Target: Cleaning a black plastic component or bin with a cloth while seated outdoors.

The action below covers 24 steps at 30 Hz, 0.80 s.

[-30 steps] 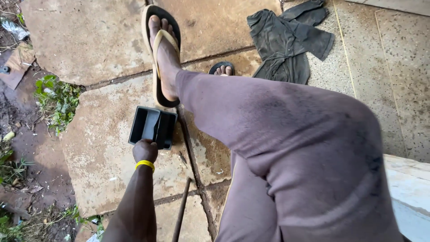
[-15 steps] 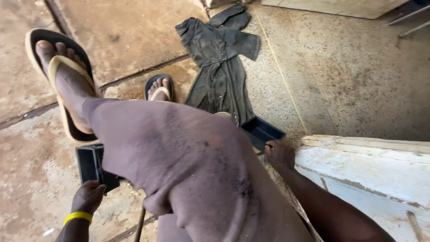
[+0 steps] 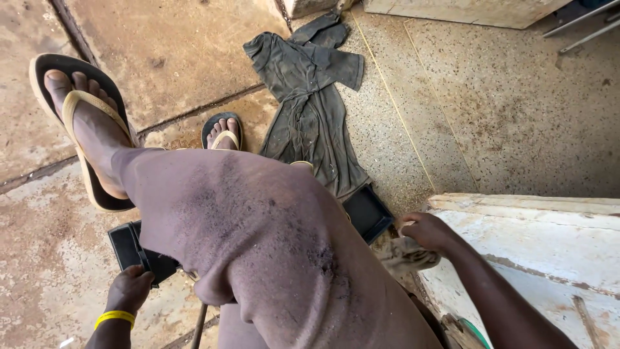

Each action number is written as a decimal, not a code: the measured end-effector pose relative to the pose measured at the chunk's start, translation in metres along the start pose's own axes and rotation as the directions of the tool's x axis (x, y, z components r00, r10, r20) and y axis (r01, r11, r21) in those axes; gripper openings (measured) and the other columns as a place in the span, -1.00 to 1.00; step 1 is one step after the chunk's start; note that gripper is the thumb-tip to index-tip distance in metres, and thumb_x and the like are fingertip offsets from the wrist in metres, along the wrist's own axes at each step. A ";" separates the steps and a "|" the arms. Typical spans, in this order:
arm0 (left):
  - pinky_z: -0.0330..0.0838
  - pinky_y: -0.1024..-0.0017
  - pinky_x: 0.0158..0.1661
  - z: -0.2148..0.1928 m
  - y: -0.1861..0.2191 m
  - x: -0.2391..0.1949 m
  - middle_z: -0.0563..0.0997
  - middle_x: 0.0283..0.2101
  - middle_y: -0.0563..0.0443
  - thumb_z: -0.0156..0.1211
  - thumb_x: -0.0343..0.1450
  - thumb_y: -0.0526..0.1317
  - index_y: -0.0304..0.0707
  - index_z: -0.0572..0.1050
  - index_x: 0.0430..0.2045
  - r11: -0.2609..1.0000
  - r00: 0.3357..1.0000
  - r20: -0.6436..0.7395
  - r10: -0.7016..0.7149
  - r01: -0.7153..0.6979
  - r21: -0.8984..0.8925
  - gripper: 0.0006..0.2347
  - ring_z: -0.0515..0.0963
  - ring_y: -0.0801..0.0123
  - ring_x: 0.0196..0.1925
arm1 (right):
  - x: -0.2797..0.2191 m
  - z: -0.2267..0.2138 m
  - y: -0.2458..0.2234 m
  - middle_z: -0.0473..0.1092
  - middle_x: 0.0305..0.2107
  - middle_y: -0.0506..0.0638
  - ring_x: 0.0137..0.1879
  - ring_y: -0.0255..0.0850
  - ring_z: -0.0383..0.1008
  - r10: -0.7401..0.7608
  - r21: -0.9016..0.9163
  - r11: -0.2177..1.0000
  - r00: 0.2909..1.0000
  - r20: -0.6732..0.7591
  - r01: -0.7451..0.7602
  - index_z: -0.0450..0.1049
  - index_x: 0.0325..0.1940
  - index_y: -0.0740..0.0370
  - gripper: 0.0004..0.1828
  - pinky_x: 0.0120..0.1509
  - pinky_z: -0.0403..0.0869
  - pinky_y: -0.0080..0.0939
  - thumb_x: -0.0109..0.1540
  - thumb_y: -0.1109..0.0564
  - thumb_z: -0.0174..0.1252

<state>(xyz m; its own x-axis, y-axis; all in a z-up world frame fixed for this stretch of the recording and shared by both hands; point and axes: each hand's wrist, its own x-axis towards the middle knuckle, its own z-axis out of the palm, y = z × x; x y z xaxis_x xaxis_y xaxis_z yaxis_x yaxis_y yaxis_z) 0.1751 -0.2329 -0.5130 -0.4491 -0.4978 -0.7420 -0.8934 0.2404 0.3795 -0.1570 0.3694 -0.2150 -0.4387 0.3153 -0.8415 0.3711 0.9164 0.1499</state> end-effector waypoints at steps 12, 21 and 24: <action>0.45 0.17 -0.18 0.016 -0.010 -0.016 0.60 -0.37 -0.27 0.04 0.49 -0.19 -0.47 0.53 -0.36 0.958 0.933 -0.348 0.088 -0.175 -0.226 -0.76 0.55 0.09 -0.30 | 0.037 -0.003 0.033 0.62 -0.15 0.15 -0.15 -0.14 0.54 -0.244 0.231 0.928 0.947 -0.209 0.291 0.55 0.27 0.14 -0.46 -0.05 0.47 -0.13 0.23 -0.06 0.19; 0.30 0.34 -0.32 -0.052 0.014 -0.048 0.43 -0.38 0.03 0.00 0.47 -0.25 -0.32 0.46 -0.39 0.235 0.813 -0.451 -0.368 -0.389 -0.891 -0.87 0.39 0.37 -0.39 | -0.041 -0.027 -0.033 0.60 -0.23 0.14 -0.57 -0.16 0.21 -0.162 0.299 0.919 0.939 -0.305 0.255 0.58 0.24 -0.07 -0.58 -0.50 0.29 -0.11 0.33 -0.13 0.13; 0.56 0.38 -0.03 -0.097 0.080 -0.123 0.59 -0.19 -0.01 -0.04 0.51 -0.20 -0.33 0.49 -0.29 -0.119 0.902 -0.391 -0.183 -0.415 -0.902 -0.81 0.62 0.34 -0.16 | -0.059 -0.038 -0.036 0.55 -0.24 0.20 -0.59 -0.28 0.13 -0.183 0.385 0.859 0.904 -0.387 0.339 0.61 0.19 -0.03 -0.62 -0.58 0.21 -0.16 0.35 -0.12 0.15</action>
<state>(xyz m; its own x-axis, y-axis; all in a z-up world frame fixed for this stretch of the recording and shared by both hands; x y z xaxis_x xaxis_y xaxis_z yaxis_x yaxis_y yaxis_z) 0.1593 -0.2332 -0.3380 -0.2380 -0.8186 -0.5227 0.3023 -0.5739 0.7611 -0.1757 0.3268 -0.1512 -0.7813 0.2130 -0.5867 0.4851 0.7987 -0.3560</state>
